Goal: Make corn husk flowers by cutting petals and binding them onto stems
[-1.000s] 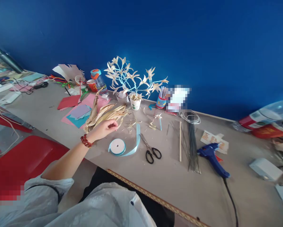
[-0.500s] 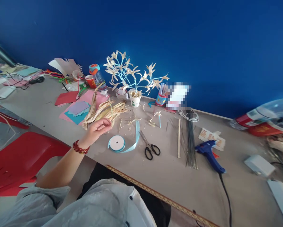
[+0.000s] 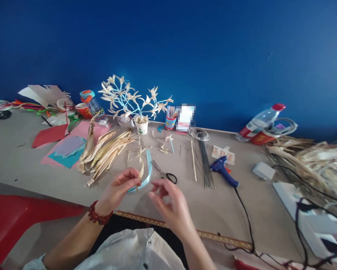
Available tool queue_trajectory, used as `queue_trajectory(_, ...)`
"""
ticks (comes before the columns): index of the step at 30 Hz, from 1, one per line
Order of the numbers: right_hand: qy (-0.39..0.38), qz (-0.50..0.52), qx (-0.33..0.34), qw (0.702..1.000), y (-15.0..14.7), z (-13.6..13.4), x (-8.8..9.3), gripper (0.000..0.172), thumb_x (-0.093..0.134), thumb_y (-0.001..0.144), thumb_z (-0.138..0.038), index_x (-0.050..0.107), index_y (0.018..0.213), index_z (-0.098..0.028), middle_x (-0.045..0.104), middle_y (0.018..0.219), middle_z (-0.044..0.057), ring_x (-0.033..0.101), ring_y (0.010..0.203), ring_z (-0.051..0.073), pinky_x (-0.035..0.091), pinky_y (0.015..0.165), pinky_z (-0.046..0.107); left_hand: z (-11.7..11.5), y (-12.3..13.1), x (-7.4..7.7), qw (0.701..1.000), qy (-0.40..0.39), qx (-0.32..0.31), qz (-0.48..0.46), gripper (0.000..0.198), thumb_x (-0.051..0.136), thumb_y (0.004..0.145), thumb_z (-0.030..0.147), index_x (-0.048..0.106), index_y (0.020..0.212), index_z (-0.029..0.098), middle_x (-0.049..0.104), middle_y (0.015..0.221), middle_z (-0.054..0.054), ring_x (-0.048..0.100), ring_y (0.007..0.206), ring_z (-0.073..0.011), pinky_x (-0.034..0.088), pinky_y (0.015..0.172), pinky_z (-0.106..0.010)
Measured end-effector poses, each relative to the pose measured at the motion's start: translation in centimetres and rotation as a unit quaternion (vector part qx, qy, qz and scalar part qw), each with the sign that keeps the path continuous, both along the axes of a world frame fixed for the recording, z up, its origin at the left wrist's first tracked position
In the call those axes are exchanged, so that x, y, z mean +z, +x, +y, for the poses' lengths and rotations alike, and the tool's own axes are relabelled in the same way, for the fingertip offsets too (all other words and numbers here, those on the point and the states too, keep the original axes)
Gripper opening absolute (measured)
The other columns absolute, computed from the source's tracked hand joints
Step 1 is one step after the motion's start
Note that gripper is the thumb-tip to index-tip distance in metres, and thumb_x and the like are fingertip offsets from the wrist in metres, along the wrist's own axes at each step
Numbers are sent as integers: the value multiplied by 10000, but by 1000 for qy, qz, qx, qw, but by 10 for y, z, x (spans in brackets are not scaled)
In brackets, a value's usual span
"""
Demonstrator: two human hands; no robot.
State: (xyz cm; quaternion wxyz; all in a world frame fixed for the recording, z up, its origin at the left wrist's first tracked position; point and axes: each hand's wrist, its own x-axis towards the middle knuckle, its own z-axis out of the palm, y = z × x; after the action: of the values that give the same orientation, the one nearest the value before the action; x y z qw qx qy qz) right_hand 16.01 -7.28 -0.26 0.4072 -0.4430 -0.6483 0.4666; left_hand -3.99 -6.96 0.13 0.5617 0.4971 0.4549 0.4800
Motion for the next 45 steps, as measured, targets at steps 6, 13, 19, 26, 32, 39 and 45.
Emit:
queue_trajectory(6,-56,117,-16,991,-31,13,-14,333,667,864,-492,628,766,-175,556,656,-13,491,540,109,423,478,211,-2,17,2,911,270,51,308,92,545,897,171,606,840,211,636,823,-46,575,823,-201,456,791,-332)
queue_trajectory(13,-73,164,-48,983,-36,20,-11,374,580,912,-463,652,684,-176,612,658,15,512,495,108,464,508,231,-6,17,-10,840,361,113,389,147,560,872,98,613,878,235,663,876,-65,584,864,-218,468,836,-373)
queue_trajectory(19,-81,192,-61,976,-36,22,-14,307,635,877,-472,701,806,-181,650,694,19,494,476,101,460,470,230,-8,13,-7,959,191,87,192,86,539,927,255,594,868,227,638,878,-46,602,870,-200,479,819,-335)
queue_trajectory(26,13,100,-38,994,-33,17,-17,280,564,949,-387,715,813,-195,641,761,51,571,595,141,464,513,234,1,19,-10,995,-51,-31,-75,219,631,878,372,575,803,174,564,716,13,529,700,-123,437,701,-243)
queue_trajectory(32,30,76,-43,996,-19,28,1,249,622,906,-363,689,743,-186,621,719,36,553,593,138,440,518,231,9,21,-5,990,-69,-84,-85,322,723,796,431,545,767,164,547,631,23,486,595,-103,398,590,-228)
queue_trajectory(39,-33,102,-68,992,-1,73,16,340,696,797,-443,651,628,-152,544,621,3,475,487,100,411,447,215,29,16,1,992,-24,-113,56,247,647,844,391,535,776,182,558,638,24,505,611,-118,405,611,-236)
queue_trajectory(45,-23,57,-48,997,3,90,1,322,672,795,-439,661,657,-148,553,622,6,482,489,99,414,438,200,41,5,-2,943,63,-128,301,124,612,837,277,590,758,184,604,689,11,535,657,-135,387,625,-240)
